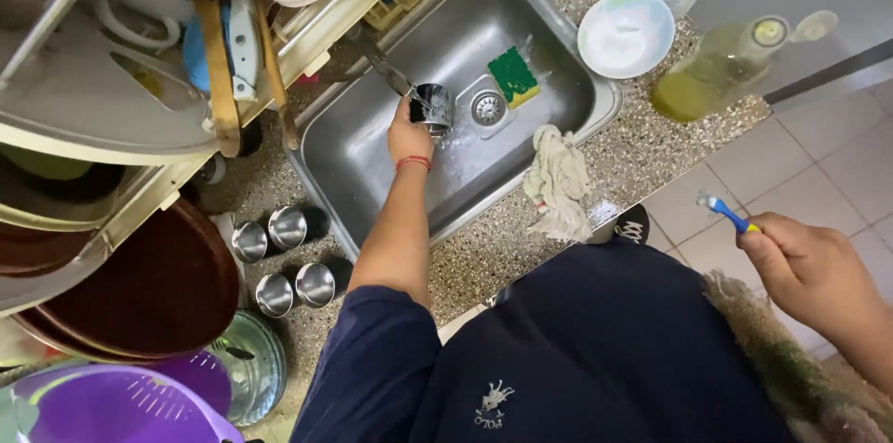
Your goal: The person scrubs a metal cup with a toothbrush and dish soap, rinses it under running water, and repeats the process. They handle the cup and toothbrush throughout the sequence, occasionally applying more soap from a bottle.
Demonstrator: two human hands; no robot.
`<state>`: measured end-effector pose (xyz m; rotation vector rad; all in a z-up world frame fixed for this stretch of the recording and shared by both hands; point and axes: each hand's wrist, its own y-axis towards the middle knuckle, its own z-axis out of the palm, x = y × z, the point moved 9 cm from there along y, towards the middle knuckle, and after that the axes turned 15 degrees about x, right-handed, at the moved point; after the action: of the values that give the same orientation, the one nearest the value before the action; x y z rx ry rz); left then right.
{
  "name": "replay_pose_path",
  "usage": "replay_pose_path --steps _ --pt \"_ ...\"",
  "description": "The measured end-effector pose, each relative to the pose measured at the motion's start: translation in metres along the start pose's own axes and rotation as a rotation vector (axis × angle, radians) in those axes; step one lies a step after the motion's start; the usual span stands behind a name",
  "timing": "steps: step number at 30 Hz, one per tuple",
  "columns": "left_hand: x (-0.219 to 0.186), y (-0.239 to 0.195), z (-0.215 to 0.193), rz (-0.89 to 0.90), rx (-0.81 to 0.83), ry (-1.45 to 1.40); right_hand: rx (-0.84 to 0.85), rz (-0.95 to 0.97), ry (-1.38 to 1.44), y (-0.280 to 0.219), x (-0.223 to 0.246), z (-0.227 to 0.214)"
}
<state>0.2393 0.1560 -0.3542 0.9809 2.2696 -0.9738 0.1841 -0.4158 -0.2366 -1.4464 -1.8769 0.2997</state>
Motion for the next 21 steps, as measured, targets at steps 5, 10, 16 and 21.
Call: replay_pose_path --steps 5,10,16,21 --pt "0.009 0.005 0.006 -0.032 0.021 -0.011 0.019 -0.016 -0.001 0.007 0.004 0.003" --pt "0.009 0.005 0.005 -0.027 0.031 -0.033 0.001 -0.037 0.008 0.01 0.01 0.003" --pt "0.005 0.008 0.002 0.007 -0.005 0.025 0.002 -0.051 0.027 0.012 0.012 0.003" --pt "0.011 0.011 0.005 -0.008 0.012 0.028 0.046 0.008 0.009 0.016 0.003 0.01"
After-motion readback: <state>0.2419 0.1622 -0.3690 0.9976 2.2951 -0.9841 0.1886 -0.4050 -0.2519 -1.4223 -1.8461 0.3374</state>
